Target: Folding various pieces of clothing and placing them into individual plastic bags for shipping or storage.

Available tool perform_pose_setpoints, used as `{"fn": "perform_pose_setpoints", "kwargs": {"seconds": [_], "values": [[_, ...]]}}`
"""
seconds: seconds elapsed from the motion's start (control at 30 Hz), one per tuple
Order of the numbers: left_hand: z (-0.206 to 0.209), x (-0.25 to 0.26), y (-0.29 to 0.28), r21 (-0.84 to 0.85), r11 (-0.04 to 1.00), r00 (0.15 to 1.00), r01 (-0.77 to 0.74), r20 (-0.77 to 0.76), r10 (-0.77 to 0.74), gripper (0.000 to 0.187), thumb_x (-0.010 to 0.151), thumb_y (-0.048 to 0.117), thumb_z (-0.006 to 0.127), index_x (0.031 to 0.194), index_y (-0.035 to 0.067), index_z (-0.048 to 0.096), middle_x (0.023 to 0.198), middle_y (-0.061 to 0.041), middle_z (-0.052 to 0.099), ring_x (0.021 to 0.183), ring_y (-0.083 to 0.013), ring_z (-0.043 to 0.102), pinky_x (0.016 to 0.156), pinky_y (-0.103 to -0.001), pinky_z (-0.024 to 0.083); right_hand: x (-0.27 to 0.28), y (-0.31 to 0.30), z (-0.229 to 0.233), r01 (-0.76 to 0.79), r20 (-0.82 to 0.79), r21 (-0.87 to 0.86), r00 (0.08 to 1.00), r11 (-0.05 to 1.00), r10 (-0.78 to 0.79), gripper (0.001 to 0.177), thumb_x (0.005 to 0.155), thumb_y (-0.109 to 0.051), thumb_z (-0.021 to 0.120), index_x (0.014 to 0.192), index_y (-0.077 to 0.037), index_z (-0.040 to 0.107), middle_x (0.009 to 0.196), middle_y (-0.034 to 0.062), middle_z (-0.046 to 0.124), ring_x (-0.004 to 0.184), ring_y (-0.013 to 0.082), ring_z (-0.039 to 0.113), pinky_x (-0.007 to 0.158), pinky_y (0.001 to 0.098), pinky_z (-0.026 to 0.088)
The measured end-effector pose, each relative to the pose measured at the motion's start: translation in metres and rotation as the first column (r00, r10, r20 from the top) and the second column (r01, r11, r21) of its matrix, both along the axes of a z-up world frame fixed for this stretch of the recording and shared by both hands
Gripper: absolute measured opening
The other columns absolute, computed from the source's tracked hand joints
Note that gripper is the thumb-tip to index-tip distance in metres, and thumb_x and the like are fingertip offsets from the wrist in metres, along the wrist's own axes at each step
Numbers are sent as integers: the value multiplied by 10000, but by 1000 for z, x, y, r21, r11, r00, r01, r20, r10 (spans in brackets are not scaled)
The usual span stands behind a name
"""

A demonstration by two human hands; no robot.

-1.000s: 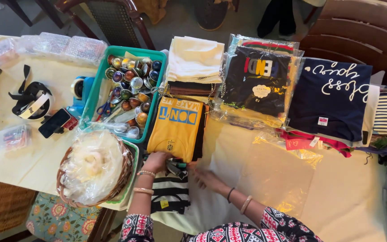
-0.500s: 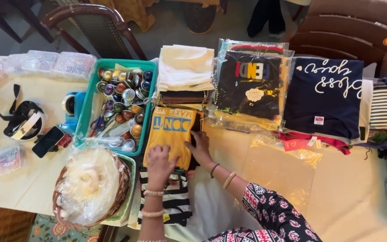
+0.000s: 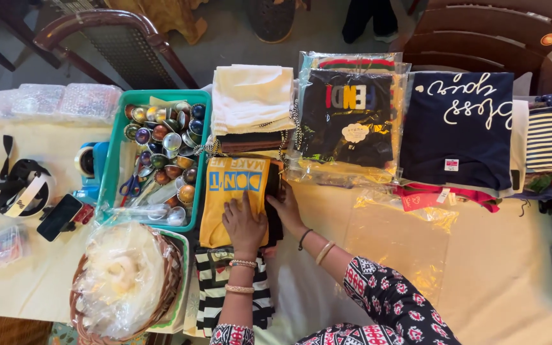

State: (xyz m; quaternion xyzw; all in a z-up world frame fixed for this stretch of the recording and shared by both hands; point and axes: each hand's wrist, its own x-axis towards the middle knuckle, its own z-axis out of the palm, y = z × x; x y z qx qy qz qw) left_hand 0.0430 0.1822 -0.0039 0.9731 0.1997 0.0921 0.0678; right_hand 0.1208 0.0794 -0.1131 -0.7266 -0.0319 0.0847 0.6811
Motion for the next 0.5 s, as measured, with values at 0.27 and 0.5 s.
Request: {"fn": "perform_pose_setpoints", "kwargs": {"seconds": [0.27, 0.5], "values": [[20, 11, -5, -102, 994, 999, -42, -30, 39, 945, 718, 415, 731, 1543, 130, 369, 1233, -240, 516, 1225, -485, 439, 1048, -595, 340, -9, 15, 34, -178, -102, 278, 972, 944, 213, 637, 942, -226, 717, 1491, -12, 477, 1390, 158, 581, 1271, 230, 546, 1068, 342, 443], [-7, 12, 29, -326, 934, 980, -150, 80, 185, 747, 816, 296, 722, 1483, 70, 476, 1103, -222, 654, 1038, -445, 620, 879, -535, 496, -15, -7, 81, -445, 33, 258, 891, 858, 452, 627, 997, -225, 655, 1547, -36, 419, 1598, 116, 428, 1434, 221, 415, 1191, 363, 320]]}}
